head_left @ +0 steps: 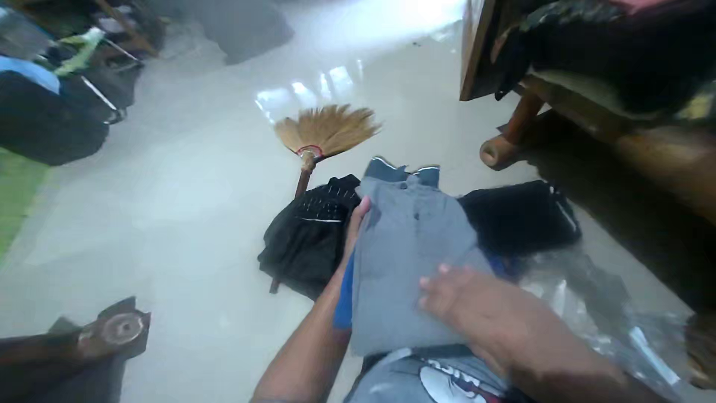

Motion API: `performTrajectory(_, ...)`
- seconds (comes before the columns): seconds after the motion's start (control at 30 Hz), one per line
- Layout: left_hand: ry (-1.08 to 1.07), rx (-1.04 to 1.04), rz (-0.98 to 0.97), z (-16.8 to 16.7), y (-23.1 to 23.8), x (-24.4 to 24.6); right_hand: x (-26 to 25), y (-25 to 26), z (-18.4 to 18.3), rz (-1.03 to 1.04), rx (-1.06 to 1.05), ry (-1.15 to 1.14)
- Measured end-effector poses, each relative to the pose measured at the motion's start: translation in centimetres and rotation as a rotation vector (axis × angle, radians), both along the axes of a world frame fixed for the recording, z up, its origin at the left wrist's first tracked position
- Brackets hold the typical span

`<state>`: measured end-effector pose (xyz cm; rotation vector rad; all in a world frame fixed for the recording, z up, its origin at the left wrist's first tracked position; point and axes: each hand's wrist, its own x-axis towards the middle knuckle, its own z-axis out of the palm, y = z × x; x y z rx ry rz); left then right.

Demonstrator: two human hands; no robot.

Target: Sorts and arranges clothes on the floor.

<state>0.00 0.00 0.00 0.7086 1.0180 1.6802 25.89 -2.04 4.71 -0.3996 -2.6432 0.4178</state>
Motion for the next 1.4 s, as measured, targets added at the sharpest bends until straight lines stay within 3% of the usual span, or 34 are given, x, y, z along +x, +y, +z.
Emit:
performTrajectory(0.07,-0.058,0.105,-0.086,-1.3,-1.7,-1.3,0.0,-0.1,-1.6,0.024,0.034,-0.007)
performTrajectory(0.13,-0.032,0.074,-0.043,-1.4,-2.1,-1.4,0.3,-0.3,-2.3,0.009,0.020,0.011)
performTrajectory(0.27,0.116,0.091,-0.168,-0.9,1.3,2.0,3.9,-0.6,0.6,-0.189,-0.006,0.068)
performTrajectory(0.43,-0.030,0.175,-0.498,1.6,7.8,14.3,11.6,-2.8,7.5,-0.488,0.168,-0.045)
performTrajectory(0.53,-0.250,0.055,-0.763,2.8,8.8,22.8,16.3,-5.4,9.2,-0.654,0.154,-0.158)
performTrajectory(0.63,-0.127,-0.172,-0.978,2.0,9.3,28.5,18.6,-7.0,6.5,-0.850,0.121,-0.288)
performTrajectory(0.73,0.047,-0.466,-1.017,-2.2,10.6,30.8,19.9,-7.1,-2.3,-0.991,-0.045,-0.364)
performTrajectory(0.87,0.239,-0.380,-0.904,-3.1,9.9,24.5,21.6,-6.9,-17.4,-1.056,-0.710,-0.599)
performTrajectory(0.93,0.369,-0.273,-0.788,-2.6,9.3,18.3,21.6,-6.2,-21.4,-1.026,-0.875,-0.763)
performTrajectory(1.03,0.610,-0.238,-0.488,-3.2,7.8,8.3,19.8,-2.9,-20.7,-0.830,-1.061,-0.992)
performTrajectory(1.1,0.777,-0.247,-0.349,-4.3,5.1,3.4,18.2,0.5,-16.6,-0.787,-1.055,-1.006)
performTrajectory(1.13,0.843,-0.287,-0.319,-4.8,3.3,2.2,17.1,2.4,-14.5,-0.856,-0.991,-0.905)
performTrajectory(1.2,0.929,-0.391,-0.310,-6.3,-0.4,1.6,13.2,6.4,-11.4,-1.031,-0.804,-0.586)
performTrajectory(1.3,0.923,-0.497,-0.307,-9.4,-4.2,2.8,6.7,11.9,-11.9,-1.064,-0.609,-0.223)
performTrajectory(1.4,0.830,-0.539,-0.218,-10.7,-5.4,3.6,1.3,15.0,-14.5,-1.080,-0.635,-0.266)
